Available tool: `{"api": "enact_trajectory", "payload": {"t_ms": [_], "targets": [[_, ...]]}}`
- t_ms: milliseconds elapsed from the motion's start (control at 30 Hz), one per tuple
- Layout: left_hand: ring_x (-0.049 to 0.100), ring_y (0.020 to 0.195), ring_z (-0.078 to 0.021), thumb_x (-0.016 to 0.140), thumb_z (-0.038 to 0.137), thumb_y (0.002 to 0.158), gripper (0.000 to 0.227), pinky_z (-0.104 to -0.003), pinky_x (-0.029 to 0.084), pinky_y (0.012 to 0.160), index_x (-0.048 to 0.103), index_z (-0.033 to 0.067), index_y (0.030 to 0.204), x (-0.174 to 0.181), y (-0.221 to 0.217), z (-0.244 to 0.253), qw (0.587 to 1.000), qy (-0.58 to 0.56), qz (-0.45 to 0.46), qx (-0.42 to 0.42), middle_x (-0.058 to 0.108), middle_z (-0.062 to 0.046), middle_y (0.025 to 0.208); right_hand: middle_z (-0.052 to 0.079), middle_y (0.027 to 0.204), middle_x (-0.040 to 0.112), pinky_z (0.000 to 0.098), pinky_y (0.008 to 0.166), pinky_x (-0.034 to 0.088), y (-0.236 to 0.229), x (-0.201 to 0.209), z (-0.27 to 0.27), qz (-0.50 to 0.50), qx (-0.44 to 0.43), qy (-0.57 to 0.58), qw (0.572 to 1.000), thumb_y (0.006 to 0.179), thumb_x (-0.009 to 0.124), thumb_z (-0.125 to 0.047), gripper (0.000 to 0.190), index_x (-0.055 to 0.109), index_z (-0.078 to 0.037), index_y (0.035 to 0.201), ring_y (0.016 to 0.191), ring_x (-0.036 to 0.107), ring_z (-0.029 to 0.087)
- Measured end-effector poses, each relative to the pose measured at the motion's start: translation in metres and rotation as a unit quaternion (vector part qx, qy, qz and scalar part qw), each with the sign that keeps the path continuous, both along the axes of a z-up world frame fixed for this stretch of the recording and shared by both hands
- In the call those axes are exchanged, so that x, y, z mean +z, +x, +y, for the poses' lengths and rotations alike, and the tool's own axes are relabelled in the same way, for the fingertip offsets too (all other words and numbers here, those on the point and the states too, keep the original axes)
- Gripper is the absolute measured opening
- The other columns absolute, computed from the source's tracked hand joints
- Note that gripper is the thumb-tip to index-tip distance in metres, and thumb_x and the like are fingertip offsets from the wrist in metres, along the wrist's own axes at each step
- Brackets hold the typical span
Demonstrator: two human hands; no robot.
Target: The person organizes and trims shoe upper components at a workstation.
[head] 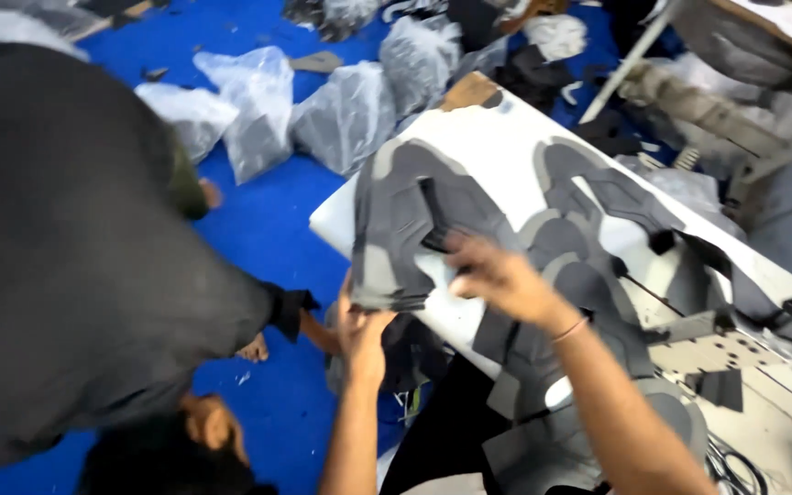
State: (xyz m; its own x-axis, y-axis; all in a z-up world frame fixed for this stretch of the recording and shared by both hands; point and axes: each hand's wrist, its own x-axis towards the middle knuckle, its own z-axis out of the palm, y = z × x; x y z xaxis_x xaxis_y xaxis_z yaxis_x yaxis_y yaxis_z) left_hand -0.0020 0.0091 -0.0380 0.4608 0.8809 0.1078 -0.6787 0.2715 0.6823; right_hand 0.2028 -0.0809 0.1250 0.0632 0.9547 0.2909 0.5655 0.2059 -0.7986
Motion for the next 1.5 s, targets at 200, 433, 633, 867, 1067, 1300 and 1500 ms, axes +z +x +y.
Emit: {"api": "enact_trajectory", "payload": {"t_ms": [200, 433, 633, 867, 1067, 1300, 1500], "targets": [[0.061, 0.117, -0.0234, 0.054, 0.032, 0.089, 0.065, -0.04, 0.052, 0.089, 0.042, 0.0221, 0.152, -0.019, -0.012, 0.001, 0.99, -0.131, 0.052, 0.001, 0.062, -0.006, 0.135, 0.012, 0.088, 0.065, 0.0276, 0.063, 0.052, 0.21, -0.064, -0.046, 0.379, -0.343, 0.048, 0.858, 0.108, 0.057, -0.014, 0.022, 0.047, -0.012, 0.128, 0.069, 0.063, 0.017], [0.059, 0.12, -0.0234, 0.056, 0.046, 0.089, 0.064, -0.046, 0.046, 0.089, 0.046, 0.021, 0.147, 0.005, -0.004, 0.005, 0.976, -0.186, 0.109, 0.033, 0.061, -0.002, 0.136, 0.012, 0.084, 0.067, 0.0283, 0.053, 0.052, 0.208, -0.065, -0.063, 0.454, -0.355, -0.06, 0.815, 0.106, 0.052, -0.016, 0.02, 0.05, -0.005, 0.124, 0.064, 0.065, 0.017], [0.058, 0.12, -0.0236, 0.07, 0.044, 0.084, 0.073, -0.05, 0.051, 0.09, 0.044, 0.0212, 0.148, 0.009, 0.001, 0.002, 0.956, -0.141, 0.248, 0.06, 0.057, -0.005, 0.137, 0.012, 0.084, 0.067, 0.0298, 0.057, 0.054, 0.182, -0.126, -0.083, 0.396, -0.353, -0.1, 0.842, 0.102, 0.053, -0.012, 0.059, 0.028, -0.014, 0.156, 0.063, 0.065, 0.019], [0.06, 0.096, -0.0238, 0.066, 0.043, 0.095, 0.074, -0.038, 0.061, 0.083, 0.04, 0.0094, 0.155, -0.064, 0.011, -0.021, 0.969, -0.109, 0.201, 0.092, 0.058, -0.016, 0.126, 0.014, 0.09, 0.07, 0.0289, 0.061, 0.055, 0.174, -0.16, -0.086, 0.331, -0.374, -0.097, 0.861, 0.094, 0.063, -0.003, 0.088, 0.013, -0.011, 0.166, 0.069, 0.068, 0.02], [0.057, 0.059, -0.0155, 0.057, 0.04, 0.093, 0.078, -0.029, 0.049, 0.054, 0.021, 0.0175, 0.159, -0.091, 0.006, -0.129, 0.965, -0.096, 0.246, 0.007, 0.069, -0.009, 0.091, 0.015, 0.089, 0.071, 0.0281, 0.062, 0.056, 0.166, -0.143, -0.083, 0.34, -0.359, -0.095, 0.864, 0.093, 0.062, -0.003, 0.089, 0.011, -0.01, 0.166, 0.071, 0.068, 0.019], [0.069, 0.074, -0.021, 0.074, 0.028, 0.094, 0.044, -0.033, 0.055, 0.065, 0.065, 0.0056, 0.132, -0.161, 0.011, -0.144, 0.899, 0.142, 0.41, -0.064, 0.074, -0.014, 0.091, 0.015, 0.09, 0.071, 0.0293, 0.062, 0.056, 0.176, -0.134, -0.084, 0.339, -0.363, -0.111, 0.861, 0.094, 0.061, -0.004, 0.084, 0.014, -0.01, 0.163, 0.071, 0.069, 0.02], [0.078, 0.089, -0.03, 0.07, 0.021, 0.091, 0.031, -0.038, 0.058, 0.077, 0.07, 0.0052, 0.118, -0.125, 0.011, -0.135, 0.88, 0.153, 0.441, -0.091, 0.077, -0.018, 0.096, 0.025, 0.093, 0.07, 0.0292, 0.058, 0.052, 0.271, -0.148, -0.089, 0.45, -0.364, 0.123, 0.806, 0.112, 0.055, -0.013, 0.019, 0.049, 0.002, 0.122, 0.068, 0.057, 0.02]]}}
